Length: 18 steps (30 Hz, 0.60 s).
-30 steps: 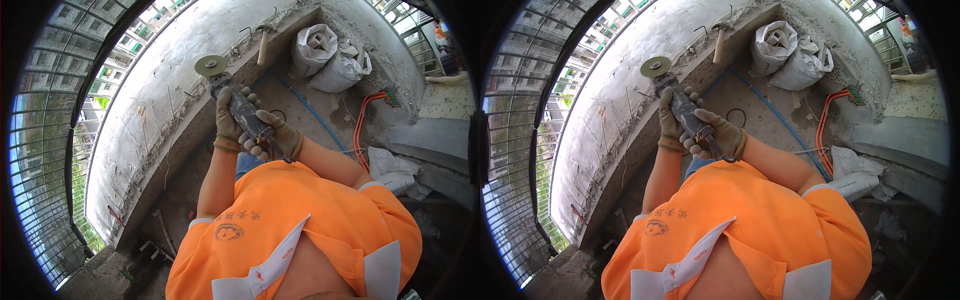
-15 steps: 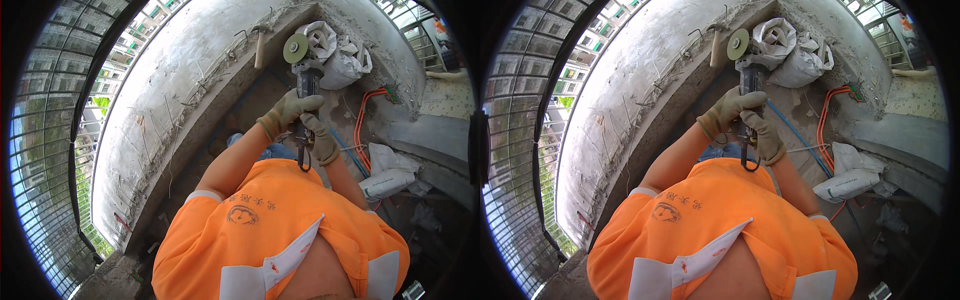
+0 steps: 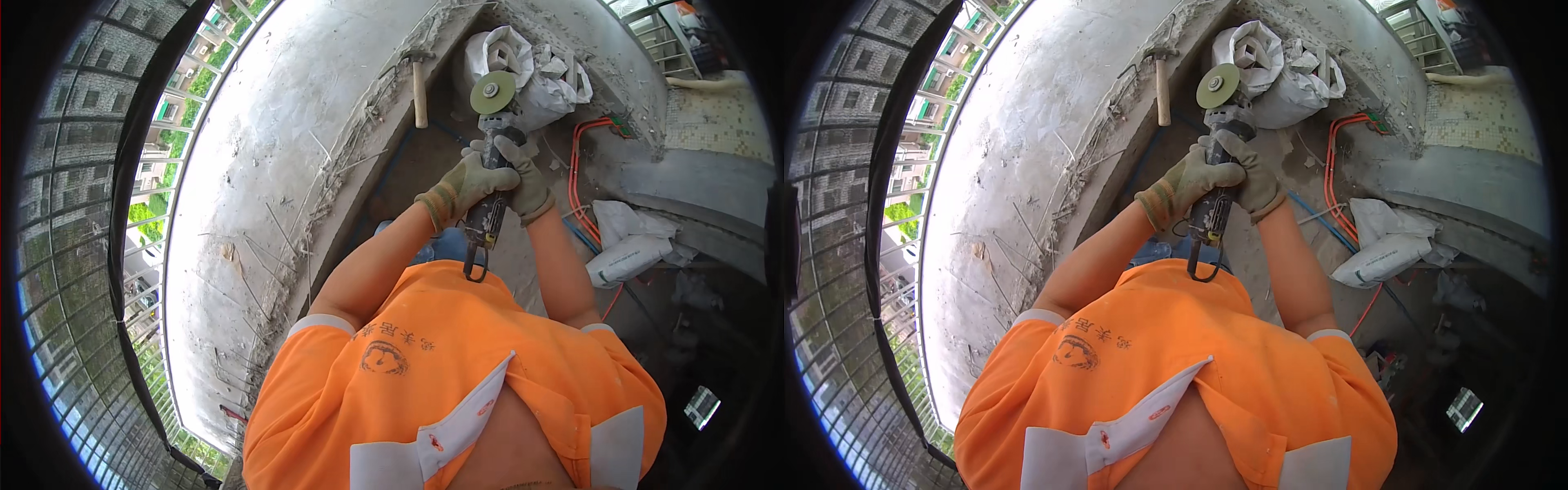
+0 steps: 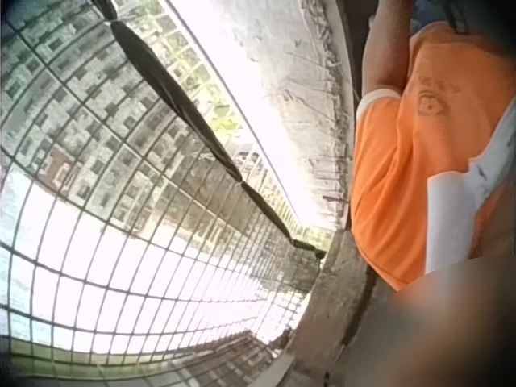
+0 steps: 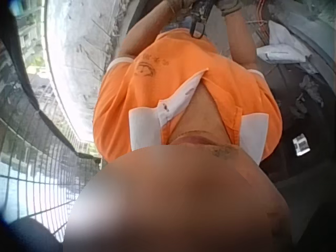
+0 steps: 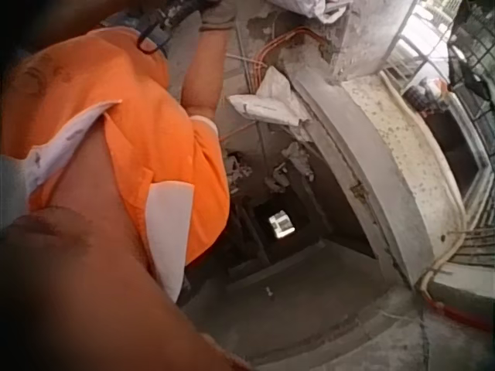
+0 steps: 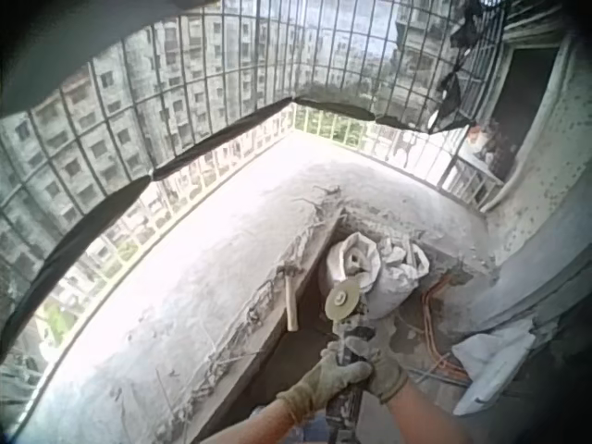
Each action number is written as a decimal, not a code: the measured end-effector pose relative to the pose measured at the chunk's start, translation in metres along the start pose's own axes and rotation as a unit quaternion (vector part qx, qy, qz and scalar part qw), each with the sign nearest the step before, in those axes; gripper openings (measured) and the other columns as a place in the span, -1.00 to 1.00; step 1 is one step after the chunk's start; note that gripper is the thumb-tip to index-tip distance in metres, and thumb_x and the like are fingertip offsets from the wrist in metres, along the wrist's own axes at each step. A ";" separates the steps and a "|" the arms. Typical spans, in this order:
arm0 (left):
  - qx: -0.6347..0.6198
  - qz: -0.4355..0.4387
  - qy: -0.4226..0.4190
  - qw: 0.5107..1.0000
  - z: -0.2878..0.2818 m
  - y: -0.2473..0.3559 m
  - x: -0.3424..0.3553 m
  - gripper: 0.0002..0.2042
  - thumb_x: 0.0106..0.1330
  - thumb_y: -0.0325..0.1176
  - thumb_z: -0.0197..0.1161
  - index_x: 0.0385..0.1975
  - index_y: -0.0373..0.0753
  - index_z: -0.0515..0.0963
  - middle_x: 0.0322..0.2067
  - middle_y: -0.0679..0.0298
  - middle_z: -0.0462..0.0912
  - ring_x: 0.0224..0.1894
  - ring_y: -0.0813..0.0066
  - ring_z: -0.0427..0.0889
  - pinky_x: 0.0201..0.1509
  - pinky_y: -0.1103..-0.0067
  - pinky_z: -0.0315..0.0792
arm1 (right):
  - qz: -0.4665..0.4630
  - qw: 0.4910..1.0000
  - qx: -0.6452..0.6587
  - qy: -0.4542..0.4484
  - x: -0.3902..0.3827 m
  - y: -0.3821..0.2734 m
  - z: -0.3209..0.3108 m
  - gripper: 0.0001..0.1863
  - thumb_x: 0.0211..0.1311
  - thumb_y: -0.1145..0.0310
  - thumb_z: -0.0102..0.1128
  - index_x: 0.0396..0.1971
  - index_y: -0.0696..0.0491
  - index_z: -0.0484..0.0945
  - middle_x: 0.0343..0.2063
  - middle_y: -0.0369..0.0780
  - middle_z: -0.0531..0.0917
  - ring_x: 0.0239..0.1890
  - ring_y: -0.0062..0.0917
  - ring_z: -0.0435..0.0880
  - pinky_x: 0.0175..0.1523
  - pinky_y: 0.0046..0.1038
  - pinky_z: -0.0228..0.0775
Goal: Grinding the edge of a curved concrete structure using an angle grinder and making adjustments with a hammer and pipe wrench.
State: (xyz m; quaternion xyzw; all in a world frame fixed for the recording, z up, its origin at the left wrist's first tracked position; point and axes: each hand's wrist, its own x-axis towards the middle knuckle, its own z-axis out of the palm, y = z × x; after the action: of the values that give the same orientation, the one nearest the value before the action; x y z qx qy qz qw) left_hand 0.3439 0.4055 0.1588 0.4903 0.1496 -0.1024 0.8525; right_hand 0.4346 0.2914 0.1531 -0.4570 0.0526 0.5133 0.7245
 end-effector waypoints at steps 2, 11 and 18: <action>-0.084 -0.064 0.058 0.993 -0.009 0.016 -0.006 -0.72 0.08 -0.25 0.33 -0.29 -0.29 0.55 -0.46 0.35 0.55 -0.48 0.58 0.55 -0.40 0.58 0.49 | 0.021 0.999 0.035 -0.025 0.028 0.015 -0.011 -0.57 0.28 0.12 0.26 -0.08 0.20 0.54 -0.19 -0.16 0.65 -0.15 -0.45 0.66 0.04 -0.37 0.54; -0.091 -0.214 0.154 0.960 -0.097 0.011 -0.041 -0.58 0.28 0.00 0.23 -0.21 -0.31 0.56 -0.39 0.29 0.62 -0.37 0.52 0.64 -0.34 0.49 0.55 | 0.145 0.986 0.077 0.012 0.128 0.036 0.000 -0.59 0.21 0.13 0.30 -0.17 0.18 0.55 -0.29 -0.11 0.70 -0.32 -0.35 0.73 -0.17 -0.29 0.67; 0.459 -0.159 0.436 0.758 -0.243 -0.089 -0.019 -0.49 0.29 -0.11 0.09 0.21 -0.20 0.43 0.09 -0.05 0.56 0.14 -0.13 0.51 0.21 0.27 0.40 | 0.188 0.977 0.090 0.031 0.231 0.053 -0.010 -0.60 0.18 0.17 0.34 -0.13 0.14 0.53 -0.34 -0.12 0.69 -0.37 -0.34 0.74 -0.26 -0.26 0.69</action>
State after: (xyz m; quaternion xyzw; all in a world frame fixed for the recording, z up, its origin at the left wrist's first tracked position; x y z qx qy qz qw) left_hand 0.2599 0.5722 -0.0209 0.7838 0.5156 -0.0678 0.3395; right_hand 0.5050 0.4479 -0.0109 -0.3875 0.2066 0.6189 0.6512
